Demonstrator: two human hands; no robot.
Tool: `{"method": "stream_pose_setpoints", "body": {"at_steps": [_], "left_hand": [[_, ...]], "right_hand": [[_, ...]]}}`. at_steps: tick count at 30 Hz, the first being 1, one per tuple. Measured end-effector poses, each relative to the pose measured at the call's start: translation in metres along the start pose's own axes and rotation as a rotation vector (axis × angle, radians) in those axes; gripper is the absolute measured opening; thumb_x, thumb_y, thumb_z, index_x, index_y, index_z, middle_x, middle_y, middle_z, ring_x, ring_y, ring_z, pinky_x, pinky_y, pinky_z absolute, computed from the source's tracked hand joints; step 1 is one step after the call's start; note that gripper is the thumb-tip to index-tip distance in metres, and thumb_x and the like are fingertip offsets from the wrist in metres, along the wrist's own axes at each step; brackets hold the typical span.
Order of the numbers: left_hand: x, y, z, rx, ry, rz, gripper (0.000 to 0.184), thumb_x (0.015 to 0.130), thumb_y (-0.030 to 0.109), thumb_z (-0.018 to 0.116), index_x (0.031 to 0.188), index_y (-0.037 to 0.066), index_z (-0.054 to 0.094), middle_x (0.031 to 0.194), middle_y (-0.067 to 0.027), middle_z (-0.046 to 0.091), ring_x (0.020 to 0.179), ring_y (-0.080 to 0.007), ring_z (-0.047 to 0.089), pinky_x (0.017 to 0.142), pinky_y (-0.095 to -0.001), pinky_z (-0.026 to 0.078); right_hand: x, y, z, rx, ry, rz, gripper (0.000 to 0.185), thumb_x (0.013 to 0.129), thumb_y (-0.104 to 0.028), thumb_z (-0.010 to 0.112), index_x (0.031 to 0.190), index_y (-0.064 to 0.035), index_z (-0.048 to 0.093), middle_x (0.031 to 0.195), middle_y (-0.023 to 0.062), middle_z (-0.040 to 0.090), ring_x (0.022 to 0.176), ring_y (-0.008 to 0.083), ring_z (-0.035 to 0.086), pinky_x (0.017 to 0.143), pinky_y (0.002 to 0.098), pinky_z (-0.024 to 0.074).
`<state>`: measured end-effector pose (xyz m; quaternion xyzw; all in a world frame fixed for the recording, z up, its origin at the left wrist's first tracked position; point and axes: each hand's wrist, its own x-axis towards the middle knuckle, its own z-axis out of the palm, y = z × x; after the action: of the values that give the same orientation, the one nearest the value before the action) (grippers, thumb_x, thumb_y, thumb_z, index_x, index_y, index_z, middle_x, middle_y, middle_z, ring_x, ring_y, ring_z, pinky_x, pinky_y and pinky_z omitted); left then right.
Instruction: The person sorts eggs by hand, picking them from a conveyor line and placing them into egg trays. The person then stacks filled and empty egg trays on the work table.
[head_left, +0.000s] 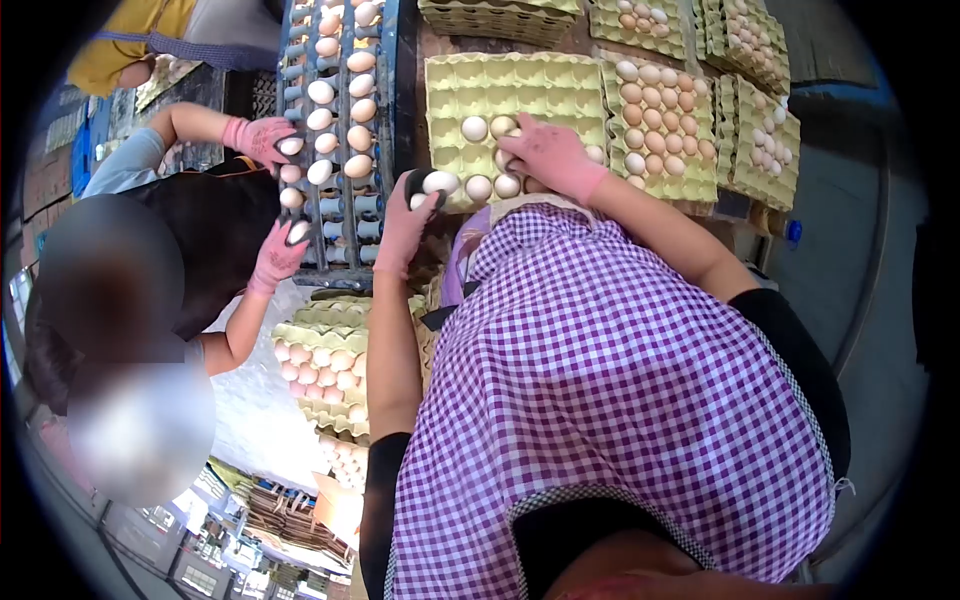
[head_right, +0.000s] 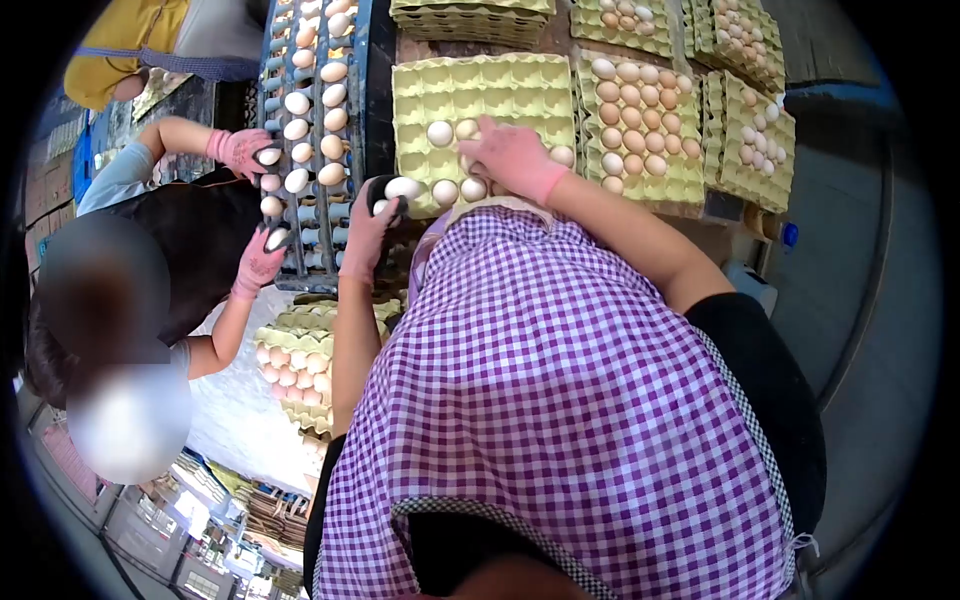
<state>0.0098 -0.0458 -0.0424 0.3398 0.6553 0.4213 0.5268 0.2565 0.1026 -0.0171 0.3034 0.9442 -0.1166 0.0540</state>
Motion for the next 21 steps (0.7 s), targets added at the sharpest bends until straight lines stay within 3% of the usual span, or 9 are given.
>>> {"method": "stream_pose_setpoints", "body": {"at_steps": [2,4,6,8,10,12,16,18,21], "left_hand": [[-0.010,0.032,0.008,-0.579,-0.106,-0.061,0.040,0.088,0.009,0.064,0.126,0.005,0.052,0.115,-0.0131,0.064,0.079,-0.0175,0.064,0.068,-0.0279,0.054],[-0.002,0.039,0.016,-0.761,-0.097,-0.025,0.041,0.089,0.010,0.062,0.128,0.005,0.051,0.116,-0.0129,0.064,0.082,-0.0171,0.064,0.070,-0.0273,0.053],[0.026,0.050,0.016,-0.326,-0.172,-0.025,0.047,0.088,0.018,0.065,0.132,0.005,0.055,0.126,-0.0108,0.061,0.095,-0.0176,0.064,0.072,-0.0272,0.054],[0.055,0.046,0.031,0.545,-0.006,0.304,0.047,0.086,0.030,0.070,0.128,0.011,0.061,0.123,-0.0120,0.062,0.098,-0.0208,0.066,0.075,-0.0298,0.055],[0.057,0.061,0.048,1.239,0.043,0.383,0.048,0.082,0.040,0.073,0.124,0.018,0.064,0.122,-0.0136,0.061,0.100,-0.0247,0.068,0.077,-0.0343,0.056],[0.074,0.032,0.065,1.510,0.026,0.200,0.038,0.080,0.041,0.075,0.113,0.025,0.066,0.128,-0.0119,0.056,0.095,-0.0223,0.069,0.076,-0.0341,0.056],[0.061,0.047,0.057,1.475,0.001,0.219,0.033,0.082,0.040,0.073,0.111,0.026,0.067,0.131,-0.0113,0.053,0.098,-0.0213,0.068,0.076,-0.0334,0.055],[0.058,0.048,0.051,1.464,-0.026,0.275,0.032,0.083,0.040,0.073,0.111,0.026,0.067,0.133,-0.0113,0.052,0.101,-0.0220,0.067,0.078,-0.0337,0.055],[0.037,0.059,0.041,0.929,0.038,0.236,0.042,0.087,0.037,0.071,0.127,0.024,0.065,0.138,-0.0135,0.050,0.112,-0.0326,0.064,0.097,-0.0379,0.049]], "right_hand": [[-0.010,0.005,0.002,0.087,0.060,0.000,0.032,0.087,-0.027,0.066,0.119,-0.0234,0.059,0.113,0.0113,0.053,0.089,0.0248,0.067,0.067,0.0372,0.0533],[-0.010,-0.001,0.000,0.074,0.042,0.000,0.036,0.085,-0.030,0.069,0.120,-0.0237,0.059,0.113,0.0109,0.053,0.089,0.0240,0.067,0.067,0.0383,0.0522],[-0.003,-0.005,0.000,0.025,-0.027,-0.013,0.044,0.082,-0.032,0.073,0.123,-0.0238,0.059,0.115,0.0113,0.053,0.092,0.0238,0.066,0.069,0.0381,0.0514],[-0.008,-0.008,0.005,0.000,0.032,-0.055,0.049,0.081,-0.035,0.073,0.126,-0.0236,0.057,0.117,0.0120,0.053,0.095,0.0242,0.066,0.070,0.0367,0.0508],[-0.021,-0.009,0.008,0.036,0.153,-0.060,0.053,0.082,-0.040,0.072,0.130,-0.0253,0.057,0.120,0.0149,0.055,0.099,0.0282,0.066,0.076,0.0386,0.0525],[-0.033,-0.009,-0.003,0.236,0.022,0.090,0.051,0.083,-0.042,0.071,0.130,-0.0264,0.058,0.119,0.0171,0.057,0.100,0.0332,0.065,0.082,0.0431,0.0534],[-0.035,0.019,-0.001,0.342,-0.083,0.196,0.052,0.085,-0.043,0.070,0.131,-0.0214,0.059,0.120,0.0171,0.059,0.102,0.0377,0.064,0.089,0.0444,0.0516],[-0.029,0.045,0.014,0.683,-0.032,0.182,0.053,0.087,-0.041,0.070,0.131,-0.0151,0.059,0.119,0.0174,0.060,0.105,0.0375,0.062,0.093,0.0413,0.0493],[-0.007,0.041,-0.034,0.813,0.043,0.124,0.054,0.086,-0.035,0.072,0.130,-0.0061,0.059,0.120,0.0179,0.061,0.107,0.0322,0.061,0.095,0.0374,0.0470]]}}
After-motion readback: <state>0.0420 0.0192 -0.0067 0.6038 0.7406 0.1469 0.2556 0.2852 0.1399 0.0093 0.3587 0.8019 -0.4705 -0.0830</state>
